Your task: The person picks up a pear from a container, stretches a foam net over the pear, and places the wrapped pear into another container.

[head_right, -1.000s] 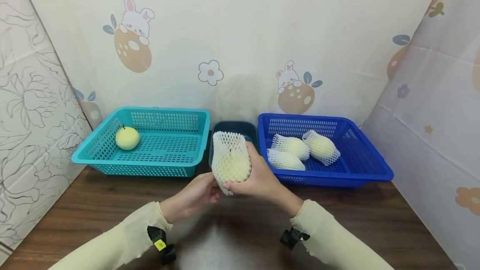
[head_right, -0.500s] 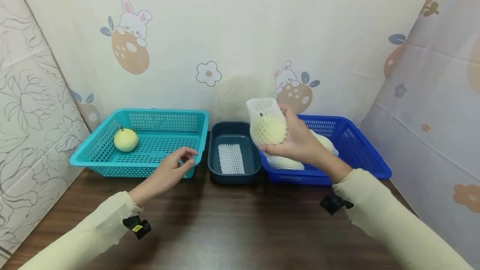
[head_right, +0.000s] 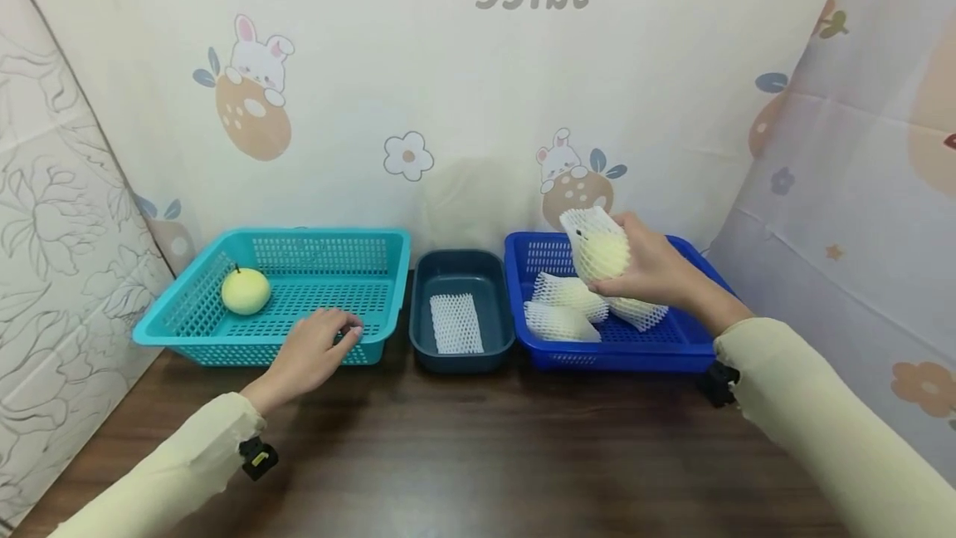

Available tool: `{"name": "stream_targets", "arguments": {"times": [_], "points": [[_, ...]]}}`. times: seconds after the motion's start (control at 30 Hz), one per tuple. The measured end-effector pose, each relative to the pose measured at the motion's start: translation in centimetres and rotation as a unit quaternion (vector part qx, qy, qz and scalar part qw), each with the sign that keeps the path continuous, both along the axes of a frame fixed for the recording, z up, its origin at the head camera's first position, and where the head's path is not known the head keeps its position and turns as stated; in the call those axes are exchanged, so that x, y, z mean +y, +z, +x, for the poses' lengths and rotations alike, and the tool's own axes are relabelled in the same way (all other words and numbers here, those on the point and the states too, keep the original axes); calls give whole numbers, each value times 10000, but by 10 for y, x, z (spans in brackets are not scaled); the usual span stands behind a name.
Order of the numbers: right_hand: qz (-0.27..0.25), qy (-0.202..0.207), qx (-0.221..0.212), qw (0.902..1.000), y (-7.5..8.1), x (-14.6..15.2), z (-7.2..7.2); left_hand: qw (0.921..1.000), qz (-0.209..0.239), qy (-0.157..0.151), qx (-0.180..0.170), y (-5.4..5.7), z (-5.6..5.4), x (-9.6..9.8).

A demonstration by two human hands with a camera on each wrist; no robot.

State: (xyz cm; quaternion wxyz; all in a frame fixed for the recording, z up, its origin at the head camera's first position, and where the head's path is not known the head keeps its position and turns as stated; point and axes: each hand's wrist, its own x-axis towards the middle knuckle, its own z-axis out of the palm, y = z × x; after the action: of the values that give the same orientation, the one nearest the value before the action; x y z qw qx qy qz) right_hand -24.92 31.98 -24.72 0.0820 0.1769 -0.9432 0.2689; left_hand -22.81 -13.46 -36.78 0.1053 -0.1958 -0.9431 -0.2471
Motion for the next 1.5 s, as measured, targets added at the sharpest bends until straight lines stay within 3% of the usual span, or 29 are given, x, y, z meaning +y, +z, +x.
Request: {"name": "stream_targets", "arguments": {"times": [0.27, 0.47, 0.63, 0.8, 1.1, 1.4, 1.5], "points": [[974, -9, -225, 9950, -29, 38, -13, 9991, -404, 152, 30, -6, 2, 3], [1142, -6, -664, 9912, -58, 54, -20, 9983, -538, 148, 150, -10, 4, 1], [1758, 91, -721, 9817, -74, 63, -21, 9979, -567, 173, 244, -12, 4, 1], [2192, 184, -967, 9707, -80, 69, -22, 9971, -640, 189, 376, -15, 4, 1], [2277, 346, -1942, 9535, -86, 69, -30, 9961, -721, 273, 428, -16, 2, 2], [2358, 126, -2536, 9380, -89, 61, -29, 9949, -805, 297, 535, -16, 1, 4], [2351, 126, -2532, 9383, -91, 62, -31, 9947, -784, 305, 595, -16, 1, 4]]}}
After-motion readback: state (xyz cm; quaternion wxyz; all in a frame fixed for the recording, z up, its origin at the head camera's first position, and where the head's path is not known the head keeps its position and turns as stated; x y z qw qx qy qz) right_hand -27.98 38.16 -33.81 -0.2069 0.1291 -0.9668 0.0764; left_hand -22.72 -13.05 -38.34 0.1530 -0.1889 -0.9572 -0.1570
